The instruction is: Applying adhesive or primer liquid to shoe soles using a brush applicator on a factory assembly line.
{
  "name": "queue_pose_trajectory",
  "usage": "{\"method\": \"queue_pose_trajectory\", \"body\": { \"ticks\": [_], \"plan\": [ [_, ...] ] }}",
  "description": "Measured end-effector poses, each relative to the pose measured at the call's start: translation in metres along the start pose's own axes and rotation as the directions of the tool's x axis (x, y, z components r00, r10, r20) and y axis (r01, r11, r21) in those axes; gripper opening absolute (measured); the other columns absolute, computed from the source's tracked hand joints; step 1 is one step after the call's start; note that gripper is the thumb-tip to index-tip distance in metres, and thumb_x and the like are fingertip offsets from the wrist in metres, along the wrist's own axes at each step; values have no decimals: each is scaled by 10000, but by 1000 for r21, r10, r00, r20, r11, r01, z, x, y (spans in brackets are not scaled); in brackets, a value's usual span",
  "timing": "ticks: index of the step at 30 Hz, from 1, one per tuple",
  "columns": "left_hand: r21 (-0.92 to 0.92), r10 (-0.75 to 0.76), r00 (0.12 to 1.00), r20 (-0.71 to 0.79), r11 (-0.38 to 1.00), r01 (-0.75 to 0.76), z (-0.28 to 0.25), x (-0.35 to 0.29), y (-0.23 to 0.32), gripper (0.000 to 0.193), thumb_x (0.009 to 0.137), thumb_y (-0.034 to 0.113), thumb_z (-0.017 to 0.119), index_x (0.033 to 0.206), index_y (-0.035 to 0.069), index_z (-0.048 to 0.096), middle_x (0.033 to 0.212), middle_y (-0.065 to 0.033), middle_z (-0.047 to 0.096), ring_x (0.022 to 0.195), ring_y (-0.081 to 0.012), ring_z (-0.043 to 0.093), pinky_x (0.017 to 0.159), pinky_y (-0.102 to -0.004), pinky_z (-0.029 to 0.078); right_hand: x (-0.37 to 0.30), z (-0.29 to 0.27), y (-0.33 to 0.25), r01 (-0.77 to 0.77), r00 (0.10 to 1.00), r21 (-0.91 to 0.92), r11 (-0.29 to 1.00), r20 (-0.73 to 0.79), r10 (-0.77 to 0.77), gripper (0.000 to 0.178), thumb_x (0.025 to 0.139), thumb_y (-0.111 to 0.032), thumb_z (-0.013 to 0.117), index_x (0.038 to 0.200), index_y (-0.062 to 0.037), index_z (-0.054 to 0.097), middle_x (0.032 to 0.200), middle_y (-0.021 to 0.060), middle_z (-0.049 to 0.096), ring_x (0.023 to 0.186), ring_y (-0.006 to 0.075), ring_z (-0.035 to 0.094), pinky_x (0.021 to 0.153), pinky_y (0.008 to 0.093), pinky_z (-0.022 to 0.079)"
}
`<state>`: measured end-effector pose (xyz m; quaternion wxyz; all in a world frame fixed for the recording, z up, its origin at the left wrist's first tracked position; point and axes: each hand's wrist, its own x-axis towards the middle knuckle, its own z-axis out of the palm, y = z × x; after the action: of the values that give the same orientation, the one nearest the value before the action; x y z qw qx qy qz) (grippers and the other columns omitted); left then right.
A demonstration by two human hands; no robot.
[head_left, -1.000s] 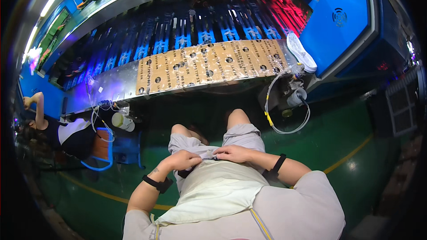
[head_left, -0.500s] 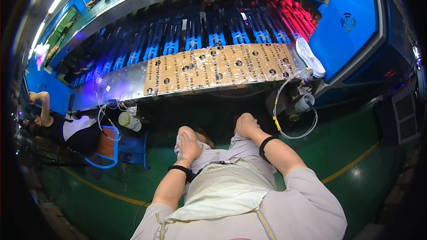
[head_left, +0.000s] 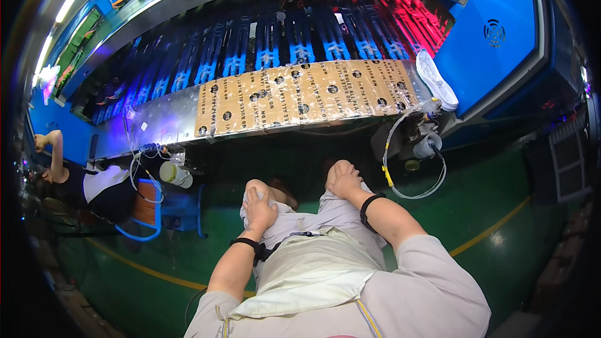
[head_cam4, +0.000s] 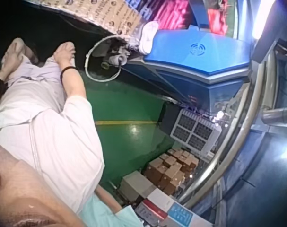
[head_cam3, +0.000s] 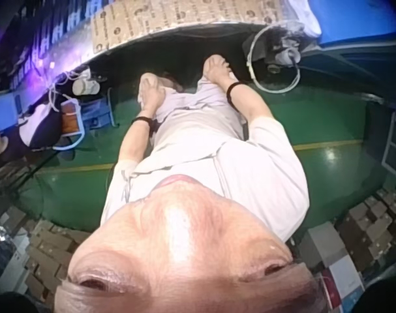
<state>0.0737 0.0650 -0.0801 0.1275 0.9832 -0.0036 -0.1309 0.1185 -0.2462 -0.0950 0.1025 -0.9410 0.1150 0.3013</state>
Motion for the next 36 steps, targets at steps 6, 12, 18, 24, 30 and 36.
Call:
{"method": "queue_pose_trajectory", "body": {
  "ticks": [6,12,18,24,30,36],
  "plan": [
    [45,-2,1000,-23,999,3,-2,-4,-10,613,838,361,691,1385,99,603,1582,-271,280,1480,-429,236,1137,-636,265,-4,-7,-11,48,998,9,999,-30,-48,855,893,-480,617,1598,-192,226,1583,333,203,1423,560,279,1097,651,331],
    [65,2,1000,-29,998,0,10,-3,-4,623,842,380,679,1399,121,581,1566,-278,290,1471,-439,254,1136,-651,274,-18,-8,-2,166,944,300,939,-325,-63,531,879,-318,593,1350,-81,526,1392,320,490,1251,561,510,1010,665,446],
    [60,-8,999,-31,998,9,4,-13,-1,592,849,382,679,1378,133,591,1565,-297,288,1482,-451,233,1125,-665,269,-12,1,0,58,992,35,998,-117,-53,896,800,-416,682,1560,-180,270,1520,287,304,1338,521,402,1062,623,405],
    [56,-10,1000,8,998,9,4,-11,-6,645,857,380,668,1418,85,548,1562,-306,293,1487,-445,219,1108,-630,270,-10,-3,-6,64,997,23,998,-52,-63,913,841,-456,669,1585,-178,219,1555,349,241,1371,538,358,1083,627,380],
    [47,-8,1000,20,999,7,-4,-10,0,650,851,369,668,1410,60,544,1559,-325,274,1487,-455,207,1122,-640,255,-5,3,-2,41,997,0,999,-63,-41,938,848,-467,671,1598,-172,189,1566,354,217,1387,536,344,1092,612,379],
    [25,-1,1000,7,1000,1,-4,-13,-1,605,856,345,657,1385,64,575,1538,-286,306,1476,-442,217,1117,-646,262,-3,7,1,48,997,-14,999,-68,-48,956,846,-480,671,1605,-179,173,1574,355,204,1393,536,338,1086,611,384]
  ]
}}
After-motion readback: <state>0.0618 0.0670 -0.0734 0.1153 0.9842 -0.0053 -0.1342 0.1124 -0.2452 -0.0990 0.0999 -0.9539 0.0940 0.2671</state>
